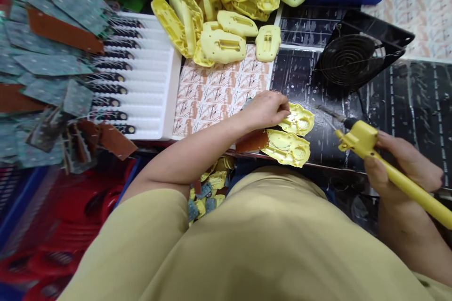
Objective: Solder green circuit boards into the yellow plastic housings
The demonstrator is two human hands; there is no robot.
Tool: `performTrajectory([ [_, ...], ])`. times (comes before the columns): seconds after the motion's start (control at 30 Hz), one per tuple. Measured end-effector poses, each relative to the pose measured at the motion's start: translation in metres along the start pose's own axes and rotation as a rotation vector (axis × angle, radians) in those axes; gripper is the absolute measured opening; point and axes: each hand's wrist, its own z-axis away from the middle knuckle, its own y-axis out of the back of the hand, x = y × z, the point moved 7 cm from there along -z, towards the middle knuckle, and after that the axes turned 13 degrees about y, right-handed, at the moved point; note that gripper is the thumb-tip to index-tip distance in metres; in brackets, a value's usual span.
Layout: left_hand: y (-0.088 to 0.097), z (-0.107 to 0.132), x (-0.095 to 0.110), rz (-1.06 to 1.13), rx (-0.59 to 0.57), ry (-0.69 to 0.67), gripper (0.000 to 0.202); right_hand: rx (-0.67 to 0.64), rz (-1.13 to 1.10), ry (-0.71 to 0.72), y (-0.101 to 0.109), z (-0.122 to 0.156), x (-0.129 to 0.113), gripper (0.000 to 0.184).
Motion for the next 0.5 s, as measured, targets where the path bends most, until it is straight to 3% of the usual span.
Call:
performTrajectory([
  [0.1,-0.001,-0.001,0.000,-0.023,-0.002,-0.008,0.019,-0.085,-0.092,-0.110,-0.013,0.014,0.003,0.061],
  [0.17,-0.001,-0.001,0.000,-0.047,0.000,-0.009,0.020,-0.098,-0.150,-0.160,-0.020,0.020,0.003,0.053],
  [0.33,-0.001,-0.001,0.001,-0.059,0.026,-0.051,0.021,0.011,-0.292,-0.109,-0.027,0.021,0.005,0.021],
  [0.5,-0.002,-0.002,0.002,-0.028,0.032,-0.079,0.020,-0.117,-0.237,-0.089,-0.031,0.016,0.011,0.018],
])
